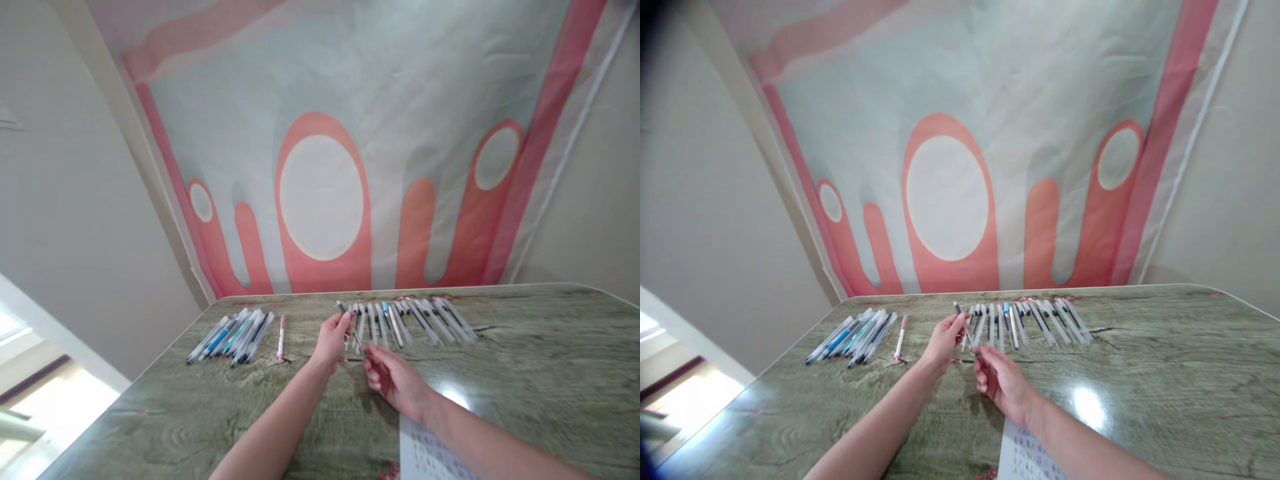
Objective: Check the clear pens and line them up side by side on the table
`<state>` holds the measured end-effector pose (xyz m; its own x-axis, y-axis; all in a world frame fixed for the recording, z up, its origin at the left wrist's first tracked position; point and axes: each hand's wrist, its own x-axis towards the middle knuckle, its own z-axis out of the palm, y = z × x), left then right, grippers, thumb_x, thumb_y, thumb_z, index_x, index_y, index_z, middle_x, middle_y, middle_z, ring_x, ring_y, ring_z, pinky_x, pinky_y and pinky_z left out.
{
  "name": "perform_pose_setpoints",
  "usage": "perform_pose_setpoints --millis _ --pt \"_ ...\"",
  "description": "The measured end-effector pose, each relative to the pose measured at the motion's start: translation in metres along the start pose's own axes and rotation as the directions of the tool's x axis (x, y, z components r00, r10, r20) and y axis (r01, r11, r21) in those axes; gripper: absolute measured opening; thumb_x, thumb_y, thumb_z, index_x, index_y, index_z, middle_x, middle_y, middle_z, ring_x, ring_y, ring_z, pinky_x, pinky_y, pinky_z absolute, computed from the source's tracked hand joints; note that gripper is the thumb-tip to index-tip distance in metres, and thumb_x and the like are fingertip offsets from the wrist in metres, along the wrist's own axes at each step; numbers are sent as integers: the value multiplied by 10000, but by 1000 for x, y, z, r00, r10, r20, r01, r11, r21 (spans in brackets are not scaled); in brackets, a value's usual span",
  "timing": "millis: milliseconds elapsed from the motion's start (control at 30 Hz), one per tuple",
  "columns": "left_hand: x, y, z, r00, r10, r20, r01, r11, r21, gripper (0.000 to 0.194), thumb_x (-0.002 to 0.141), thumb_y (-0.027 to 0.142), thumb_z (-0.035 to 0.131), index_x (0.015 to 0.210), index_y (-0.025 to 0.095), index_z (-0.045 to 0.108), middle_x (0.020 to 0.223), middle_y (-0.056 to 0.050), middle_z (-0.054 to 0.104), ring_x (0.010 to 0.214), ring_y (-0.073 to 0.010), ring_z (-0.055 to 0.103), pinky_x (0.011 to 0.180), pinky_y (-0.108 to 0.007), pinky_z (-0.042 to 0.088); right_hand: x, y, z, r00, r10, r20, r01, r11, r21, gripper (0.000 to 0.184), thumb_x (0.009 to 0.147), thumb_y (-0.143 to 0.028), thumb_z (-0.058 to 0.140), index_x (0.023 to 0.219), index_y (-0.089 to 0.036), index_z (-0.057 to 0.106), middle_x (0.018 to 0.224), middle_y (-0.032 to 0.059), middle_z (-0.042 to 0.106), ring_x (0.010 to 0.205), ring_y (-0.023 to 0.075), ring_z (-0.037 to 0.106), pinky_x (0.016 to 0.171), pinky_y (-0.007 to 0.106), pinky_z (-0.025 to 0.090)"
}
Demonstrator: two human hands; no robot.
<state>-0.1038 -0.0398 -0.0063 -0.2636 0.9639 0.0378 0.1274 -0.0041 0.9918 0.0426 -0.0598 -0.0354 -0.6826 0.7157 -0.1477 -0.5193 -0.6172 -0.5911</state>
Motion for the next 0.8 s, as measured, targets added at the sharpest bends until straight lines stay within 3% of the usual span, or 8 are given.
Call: perform_pose_setpoints --millis 133,267,467,800 --pt "41 -2 -28 987 156 -41 -140 957 254 434 695 521 498 851 138 632 567 26 494 535 -86 408 532 -200 300 -1 1 -1 1000 11 17 -10 1000 -18 152 745 -291 596 807 -152 592 610 2 556 449 58 421 407 187 289" --pt "63 -21 -44 970 188 -156 -97 881 462 437 662 457 577 973 151 581 564 25 525 544 -105 460 547 -206 308 -2 0 1 1000 3 27 -3 1000 -17 144 762 -282 579 806 -147 594 608 0 548 454 55 420 410 185 287" --pt "57 -43 -43 957 208 -201 -27 756 654 346 696 473 548 907 201 584 687 -15 601 630 -128 528 593 -214 319 -1 -1 0 999 18 29 -17 1000 -22 147 779 -270 562 822 -133 596 609 0 539 460 51 426 414 182 287" --pt "50 -33 -34 968 145 -203 78 596 799 344 749 497 464 900 220 600 766 -60 635 742 -183 570 644 -249 354 -2 -1 -2 999 23 38 -21 999 -41 151 789 -254 553 842 -121 602 632 2 529 474 45 430 421 180 291"
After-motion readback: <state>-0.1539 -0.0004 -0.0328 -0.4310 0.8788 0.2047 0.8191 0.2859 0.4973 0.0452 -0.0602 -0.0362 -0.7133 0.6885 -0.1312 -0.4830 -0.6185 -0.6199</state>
